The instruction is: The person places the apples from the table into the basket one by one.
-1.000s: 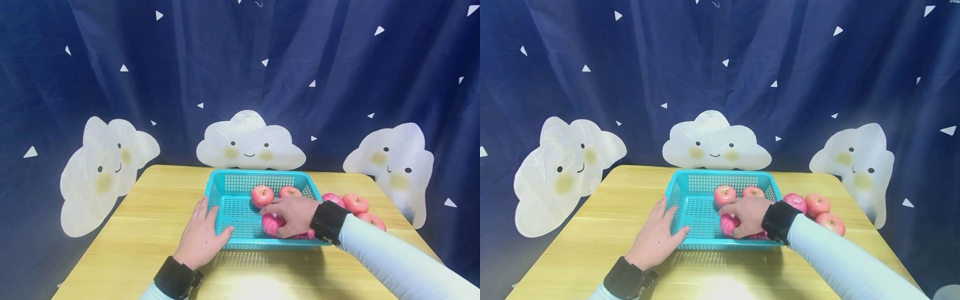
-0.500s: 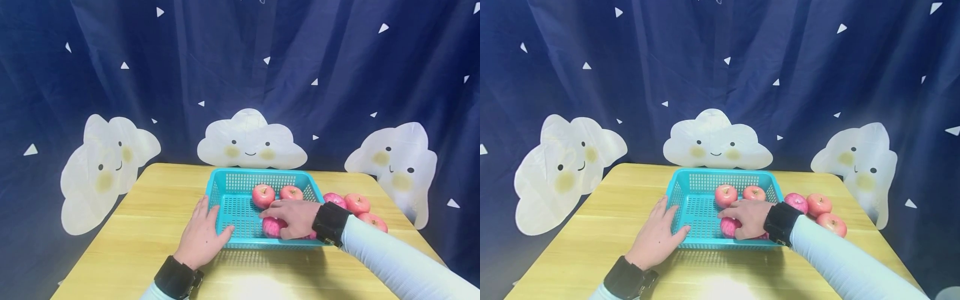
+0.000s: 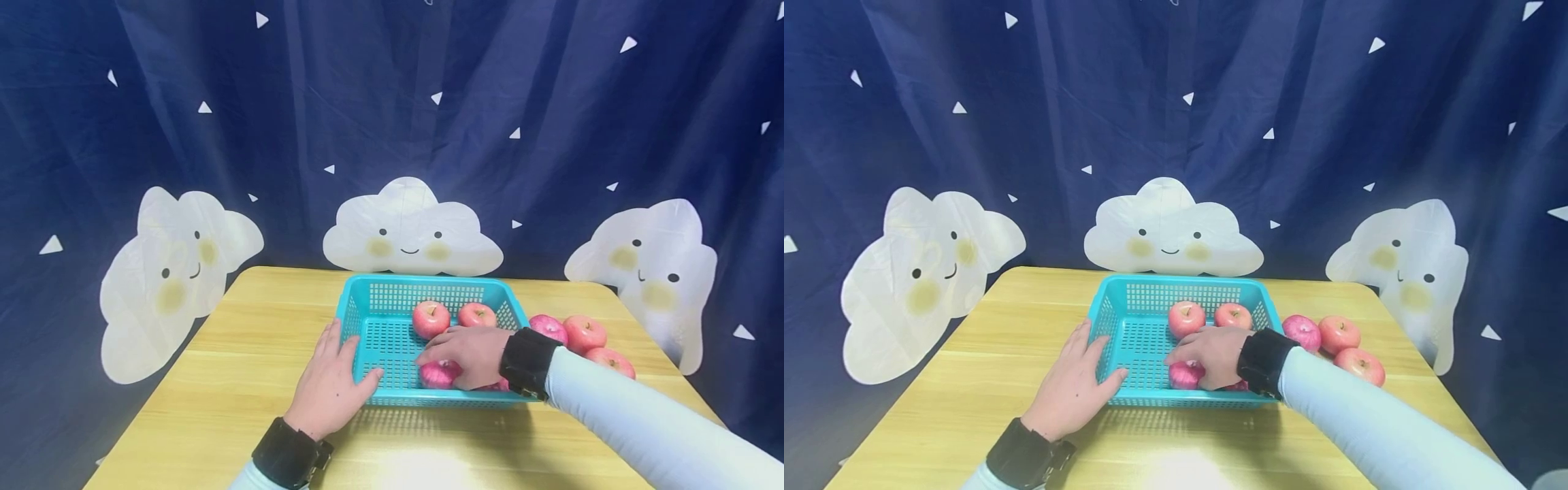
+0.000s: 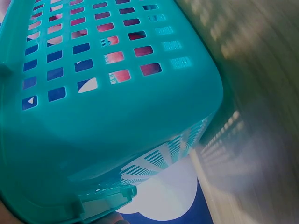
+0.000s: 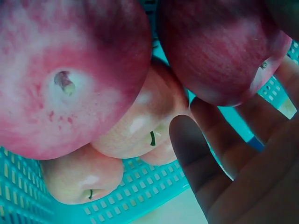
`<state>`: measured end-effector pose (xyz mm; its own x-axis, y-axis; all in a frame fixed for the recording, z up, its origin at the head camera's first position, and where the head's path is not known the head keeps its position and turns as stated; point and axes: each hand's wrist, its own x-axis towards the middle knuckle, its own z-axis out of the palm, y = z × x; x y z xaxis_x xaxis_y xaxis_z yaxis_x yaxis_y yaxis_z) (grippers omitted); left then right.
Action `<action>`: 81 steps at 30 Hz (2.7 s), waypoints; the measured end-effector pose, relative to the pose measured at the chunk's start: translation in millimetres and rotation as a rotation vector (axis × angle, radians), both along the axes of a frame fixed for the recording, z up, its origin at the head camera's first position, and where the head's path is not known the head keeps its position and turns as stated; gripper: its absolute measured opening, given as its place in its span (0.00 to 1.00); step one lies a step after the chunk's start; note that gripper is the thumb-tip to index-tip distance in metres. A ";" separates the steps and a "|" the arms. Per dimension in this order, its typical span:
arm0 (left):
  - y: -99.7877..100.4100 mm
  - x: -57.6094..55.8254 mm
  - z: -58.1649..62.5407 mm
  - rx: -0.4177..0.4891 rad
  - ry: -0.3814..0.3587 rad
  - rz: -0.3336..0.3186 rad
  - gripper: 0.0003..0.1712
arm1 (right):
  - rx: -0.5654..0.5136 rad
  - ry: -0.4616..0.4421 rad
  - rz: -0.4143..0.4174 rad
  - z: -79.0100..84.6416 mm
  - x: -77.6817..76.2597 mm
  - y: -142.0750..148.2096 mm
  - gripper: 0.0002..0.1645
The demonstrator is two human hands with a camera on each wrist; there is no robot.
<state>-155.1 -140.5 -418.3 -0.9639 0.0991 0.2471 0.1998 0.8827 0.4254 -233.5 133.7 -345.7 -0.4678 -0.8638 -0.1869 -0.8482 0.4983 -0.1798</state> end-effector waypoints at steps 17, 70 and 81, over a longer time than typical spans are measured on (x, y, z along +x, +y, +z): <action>3.6 1.5 6.3 -0.014 0.001 -0.005 0.45 | 0.135 0.153 0.041 -11.0 -3.1 -7.2 0.42; -2.6 1.0 -0.3 0.000 0.015 -0.007 0.44 | -0.245 0.442 -0.709 29.8 -64.8 139.3 0.13; -1.0 1.8 1.0 0.005 0.015 -0.009 0.43 | -0.019 0.275 -0.802 2.5 -67.4 163.1 0.39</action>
